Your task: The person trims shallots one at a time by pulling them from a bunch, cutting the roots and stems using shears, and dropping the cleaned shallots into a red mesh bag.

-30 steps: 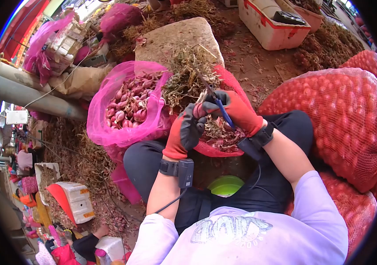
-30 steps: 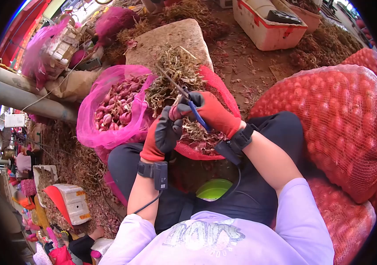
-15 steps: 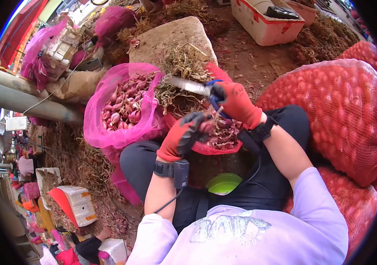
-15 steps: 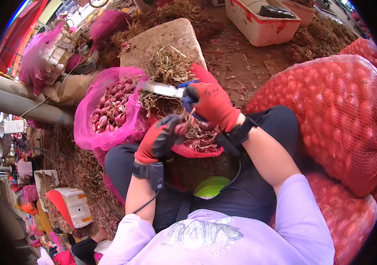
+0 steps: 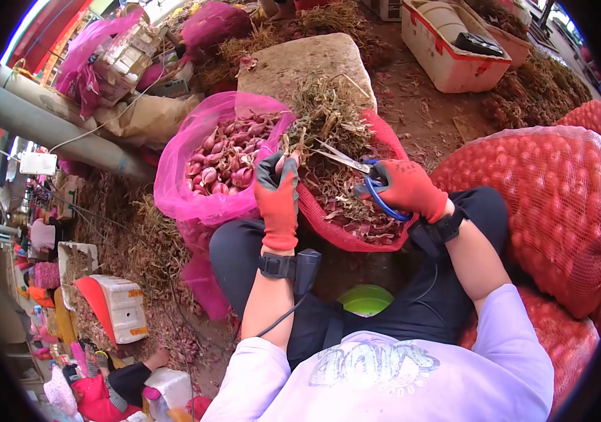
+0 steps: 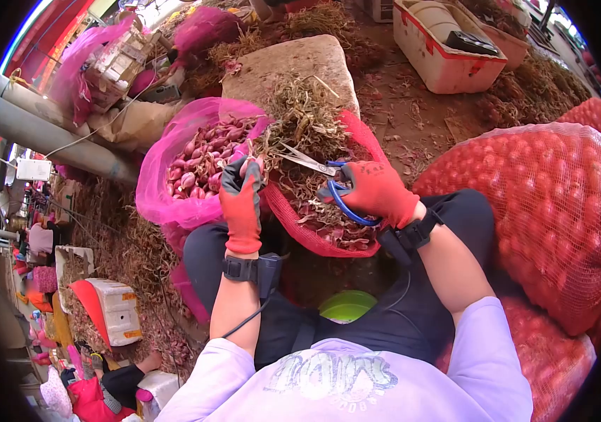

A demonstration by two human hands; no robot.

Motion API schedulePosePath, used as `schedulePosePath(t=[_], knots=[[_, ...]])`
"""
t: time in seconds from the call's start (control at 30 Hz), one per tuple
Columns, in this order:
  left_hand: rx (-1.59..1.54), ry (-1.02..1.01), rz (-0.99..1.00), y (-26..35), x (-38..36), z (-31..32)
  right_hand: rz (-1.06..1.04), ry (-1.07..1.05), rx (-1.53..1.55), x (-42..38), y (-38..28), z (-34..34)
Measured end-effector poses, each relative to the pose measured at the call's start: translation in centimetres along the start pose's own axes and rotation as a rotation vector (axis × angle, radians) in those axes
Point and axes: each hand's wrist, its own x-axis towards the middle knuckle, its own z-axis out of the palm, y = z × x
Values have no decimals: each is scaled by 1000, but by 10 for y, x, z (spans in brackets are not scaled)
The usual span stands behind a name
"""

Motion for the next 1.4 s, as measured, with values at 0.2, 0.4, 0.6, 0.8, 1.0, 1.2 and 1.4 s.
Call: schedulePosePath(t=[0.2,0.4,0.6,0.8,1.0,1.2,1.4], knots=[[76,-32,-52,-2,-4,8,38,-26,-35,7,-2,6],[118,-37,-43,-6,-4,9,172,-86,155,8,-3,-5],[-509,-223,-678,0,-1,9,252,-195,973,14,8,1],[-706,-613,-1074,-31,-17,10,209,-194,1254,9,-15,5],[-311,-600,-724,9,-28,39,285,-178,1227,8,-7,-1],[-294,-586,-622,-19,-22,30,275,27,1565,15,16,15],[-496,-586,-697,-17,-14,20,231,48,1360,20,39,16]])
